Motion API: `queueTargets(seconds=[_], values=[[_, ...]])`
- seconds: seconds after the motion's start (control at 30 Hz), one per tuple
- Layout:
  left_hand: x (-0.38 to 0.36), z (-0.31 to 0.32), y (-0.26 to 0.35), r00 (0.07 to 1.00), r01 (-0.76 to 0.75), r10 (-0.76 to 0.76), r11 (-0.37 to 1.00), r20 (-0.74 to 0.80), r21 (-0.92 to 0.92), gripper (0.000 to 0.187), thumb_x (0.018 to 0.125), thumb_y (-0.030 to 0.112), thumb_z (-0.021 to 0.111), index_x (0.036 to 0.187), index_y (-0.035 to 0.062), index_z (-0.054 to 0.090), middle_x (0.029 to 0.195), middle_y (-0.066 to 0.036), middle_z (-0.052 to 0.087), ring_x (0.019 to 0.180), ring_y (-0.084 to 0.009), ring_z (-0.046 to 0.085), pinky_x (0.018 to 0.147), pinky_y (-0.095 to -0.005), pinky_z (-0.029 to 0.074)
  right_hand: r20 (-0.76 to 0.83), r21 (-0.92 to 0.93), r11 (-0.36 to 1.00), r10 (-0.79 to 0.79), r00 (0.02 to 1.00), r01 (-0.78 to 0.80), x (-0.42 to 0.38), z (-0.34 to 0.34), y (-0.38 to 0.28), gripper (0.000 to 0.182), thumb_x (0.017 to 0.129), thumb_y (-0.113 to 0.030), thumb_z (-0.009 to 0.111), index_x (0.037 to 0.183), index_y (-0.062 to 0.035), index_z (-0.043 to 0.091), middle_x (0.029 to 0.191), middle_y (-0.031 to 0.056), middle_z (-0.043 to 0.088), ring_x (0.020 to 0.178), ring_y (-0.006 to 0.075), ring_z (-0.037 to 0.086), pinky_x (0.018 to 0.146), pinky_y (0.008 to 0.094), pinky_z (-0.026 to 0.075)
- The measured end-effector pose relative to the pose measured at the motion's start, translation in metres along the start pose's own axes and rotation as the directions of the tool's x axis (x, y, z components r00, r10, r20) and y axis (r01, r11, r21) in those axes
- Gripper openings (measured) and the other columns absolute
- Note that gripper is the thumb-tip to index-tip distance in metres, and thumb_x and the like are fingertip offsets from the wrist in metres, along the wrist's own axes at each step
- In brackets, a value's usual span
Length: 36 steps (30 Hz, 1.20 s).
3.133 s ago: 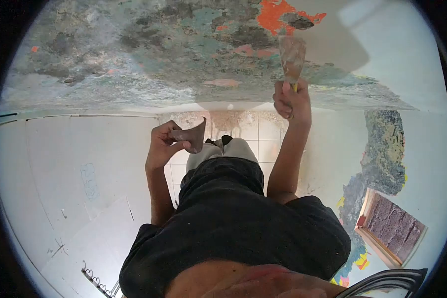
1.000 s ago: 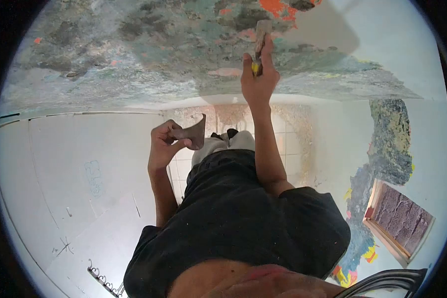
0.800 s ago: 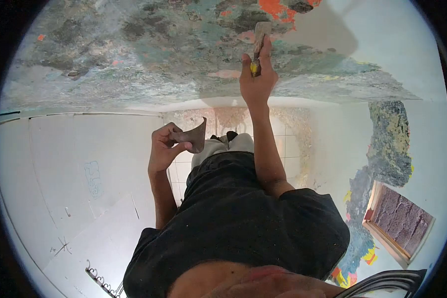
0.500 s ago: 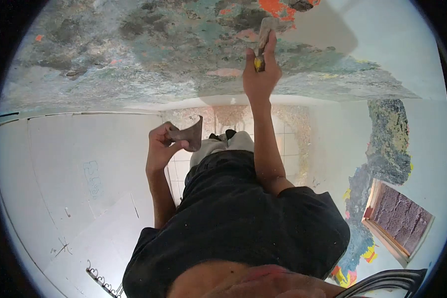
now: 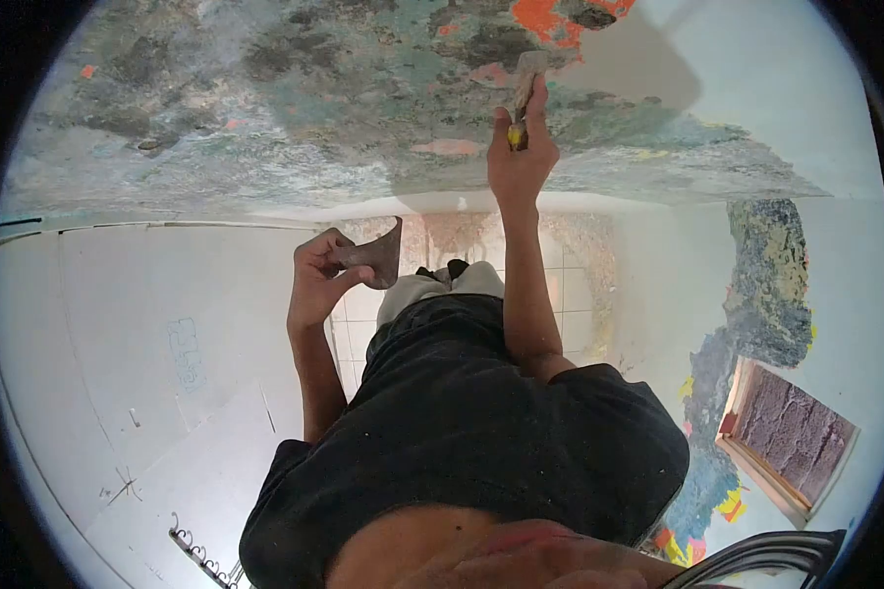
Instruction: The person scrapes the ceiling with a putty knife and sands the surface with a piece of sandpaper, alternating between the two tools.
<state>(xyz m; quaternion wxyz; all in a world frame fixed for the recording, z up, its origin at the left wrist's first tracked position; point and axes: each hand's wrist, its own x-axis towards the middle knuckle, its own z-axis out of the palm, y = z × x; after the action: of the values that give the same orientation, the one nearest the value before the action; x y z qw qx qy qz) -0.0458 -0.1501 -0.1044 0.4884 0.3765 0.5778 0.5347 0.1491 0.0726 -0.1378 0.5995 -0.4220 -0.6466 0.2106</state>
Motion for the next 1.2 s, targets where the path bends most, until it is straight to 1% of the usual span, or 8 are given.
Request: queueTargets(seconds=[0.3,0.43,0.47,0.57,0.67,0.83,0.87,1.2], values=[[0.009,-0.002,0.000,0.999,-0.030,0.030,0.998,0.014,0.057,0.024,0.073,0.000,0.080,0.082,0.0032,0.059,0.077,-0.001,0.064,0.075,-0.0071,0.059,0.068,-0.0235,0.047,-0.020,-0.068,0.998,0.005,1.000,-0.006,0.009,-0.008,-0.006,0.060,0.090,-0.006,0.065,0.144,-0.0022,0.041,0.069,0.0052,0.057,0.056,0.0057,0.038,0.049,0.0199,0.035],[0.008,0.004,-0.003,1.000,0.013,-0.013,0.999,0.006,-0.032,0.025,0.073,0.002,0.082,0.082,0.0026,0.058,0.077,-0.001,0.064,0.075,-0.0072,0.060,0.068,-0.0245,0.049,-0.045,-0.025,1.000,0.015,0.999,-0.016,0.026,-0.012,-0.015,0.059,0.090,-0.006,0.065,0.143,0.0012,0.041,0.071,0.0050,0.058,0.055,0.0060,0.037,0.049,0.0204,0.036],[0.008,0.005,-0.003,1.000,0.012,-0.012,1.000,0.004,-0.008,0.026,0.073,0.002,0.082,0.082,0.0024,0.058,0.077,-0.001,0.064,0.075,-0.0073,0.060,0.067,-0.0245,0.050,-0.003,-0.035,0.994,0.105,0.995,-0.105,0.023,-0.013,-0.011,0.059,0.086,-0.001,0.066,0.141,0.0012,0.044,0.094,0.0187,0.071,0.066,0.0093,0.063,0.058,0.0215,0.047],[0.016,0.001,-0.004,0.999,-0.031,0.030,0.999,0.020,0.022,0.027,0.073,0.004,0.083,0.081,0.0018,0.058,0.077,-0.001,0.064,0.075,-0.0080,0.061,0.067,-0.0246,0.051,-0.056,-0.042,0.998,-0.057,0.997,0.055,0.010,-0.006,0.006,0.059,0.086,0.000,0.065,0.141,0.0018,0.045,0.089,0.0180,0.071,0.063,0.0102,0.062,0.056,0.0220,0.046],[0.015,0.006,-0.002,0.999,-0.030,0.030,1.000,0.022,-0.002,0.027,0.072,0.003,0.083,0.081,0.0019,0.058,0.077,-0.001,0.064,0.075,-0.0083,0.061,0.067,-0.0249,0.051,-0.017,-0.028,0.998,0.058,0.998,-0.059,0.026,-0.012,-0.015,0.058,0.086,0.000,0.064,0.141,0.0009,0.045,0.092,0.0185,0.071,0.066,0.0122,0.065,0.058,0.0226,0.048],[0.024,0.008,-0.001,0.999,-0.043,0.044,0.999,0.027,-0.006,0.025,0.072,-0.001,0.081,0.081,0.0014,0.058,0.076,-0.002,0.064,0.074,-0.0085,0.061,0.068,-0.0255,0.052,-0.011,-0.001,1.000,0.021,1.000,-0.021,0.017,-0.013,-0.006,0.059,0.088,-0.003,0.067,0.142,-0.0001,0.043,0.083,0.0114,0.068,0.061,0.0055,0.041,0.053,0.0195,0.038],[0.023,0.009,-0.003,0.999,-0.041,0.041,0.999,0.022,-0.011,0.025,0.072,-0.002,0.081,0.081,0.0014,0.058,0.076,-0.002,0.065,0.073,-0.0085,0.061,0.068,-0.0255,0.052,-0.094,-0.007,0.992,-0.123,0.988,0.123,0.025,-0.011,0.001,0.060,0.087,-0.005,0.068,0.142,-0.0004,0.044,0.078,0.0098,0.066,0.059,0.0058,0.040,0.052,0.0199,0.038],[0.015,0.013,-0.009,1.000,0.023,-0.023,1.000,-0.007,-0.004,0.033,0.068,0.010,0.087,0.080,0.0044,0.056,0.075,0.000,0.063,0.071,-0.0073,0.060,0.068,-0.0253,0.050,-0.042,-0.081,0.996,-0.031,0.999,0.027,0.021,-0.018,-0.003,0.058,0.087,-0.005,0.068,0.141,-0.0037,0.046,0.074,0.0121,0.064,0.056,0.0076,0.042,0.052,0.0209,0.040]])
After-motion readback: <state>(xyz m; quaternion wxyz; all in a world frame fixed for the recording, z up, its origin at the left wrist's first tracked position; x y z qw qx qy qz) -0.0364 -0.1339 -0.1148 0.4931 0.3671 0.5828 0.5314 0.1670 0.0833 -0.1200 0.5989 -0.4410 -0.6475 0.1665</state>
